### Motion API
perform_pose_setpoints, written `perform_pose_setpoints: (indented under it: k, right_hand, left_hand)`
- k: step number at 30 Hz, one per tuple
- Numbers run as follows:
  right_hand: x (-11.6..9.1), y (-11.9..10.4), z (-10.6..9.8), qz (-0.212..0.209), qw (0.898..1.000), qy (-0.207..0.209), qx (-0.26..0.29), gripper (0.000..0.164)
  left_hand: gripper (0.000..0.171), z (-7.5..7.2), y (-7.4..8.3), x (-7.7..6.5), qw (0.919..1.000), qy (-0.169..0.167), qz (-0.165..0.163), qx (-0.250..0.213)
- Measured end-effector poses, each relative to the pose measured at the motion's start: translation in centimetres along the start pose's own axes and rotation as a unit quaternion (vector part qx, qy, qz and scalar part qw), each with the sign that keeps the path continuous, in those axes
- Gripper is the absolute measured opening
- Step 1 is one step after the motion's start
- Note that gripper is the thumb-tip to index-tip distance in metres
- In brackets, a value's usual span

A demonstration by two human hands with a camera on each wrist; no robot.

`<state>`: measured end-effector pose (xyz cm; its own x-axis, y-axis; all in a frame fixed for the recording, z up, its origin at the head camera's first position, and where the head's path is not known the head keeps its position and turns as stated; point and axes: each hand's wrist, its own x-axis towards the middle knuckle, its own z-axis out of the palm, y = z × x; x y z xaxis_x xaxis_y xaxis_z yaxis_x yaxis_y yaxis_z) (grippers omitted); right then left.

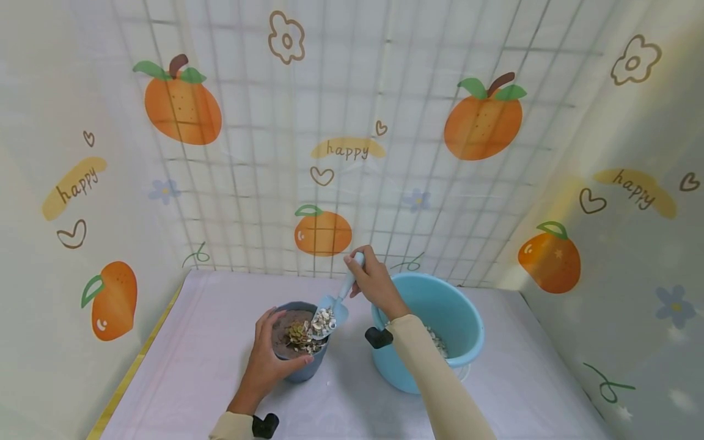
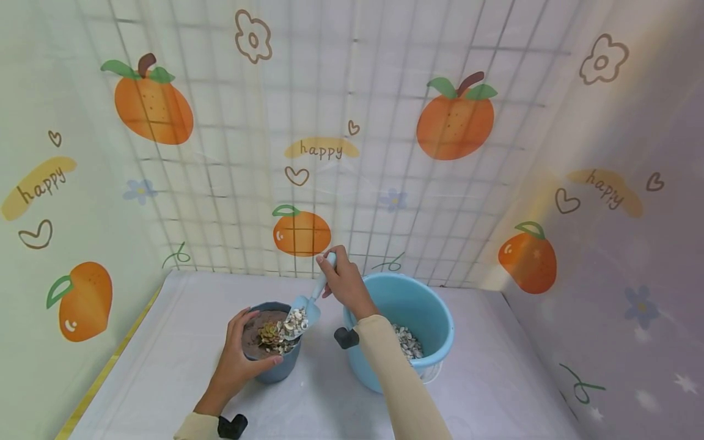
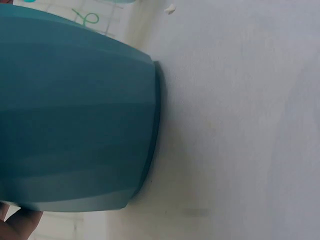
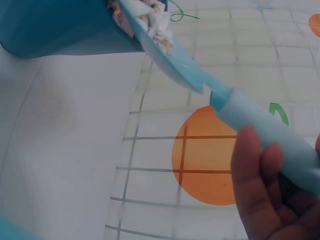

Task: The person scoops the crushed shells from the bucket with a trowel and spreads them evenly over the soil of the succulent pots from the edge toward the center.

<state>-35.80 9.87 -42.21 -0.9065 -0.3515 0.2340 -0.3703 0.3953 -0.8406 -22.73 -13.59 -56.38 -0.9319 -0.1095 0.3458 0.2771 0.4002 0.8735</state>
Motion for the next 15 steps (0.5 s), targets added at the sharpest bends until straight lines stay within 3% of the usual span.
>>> perform_pose_setpoints:
  k: [15]
  right_hand:
    - [-0.03, -0.03, -0.02, -0.018, 1.0, 0.006, -0.011, 0.029]
  left_hand:
    - [0.103, 1.0, 0.38, -0.29, 0.9992, 0.039, 0.004, 0.011]
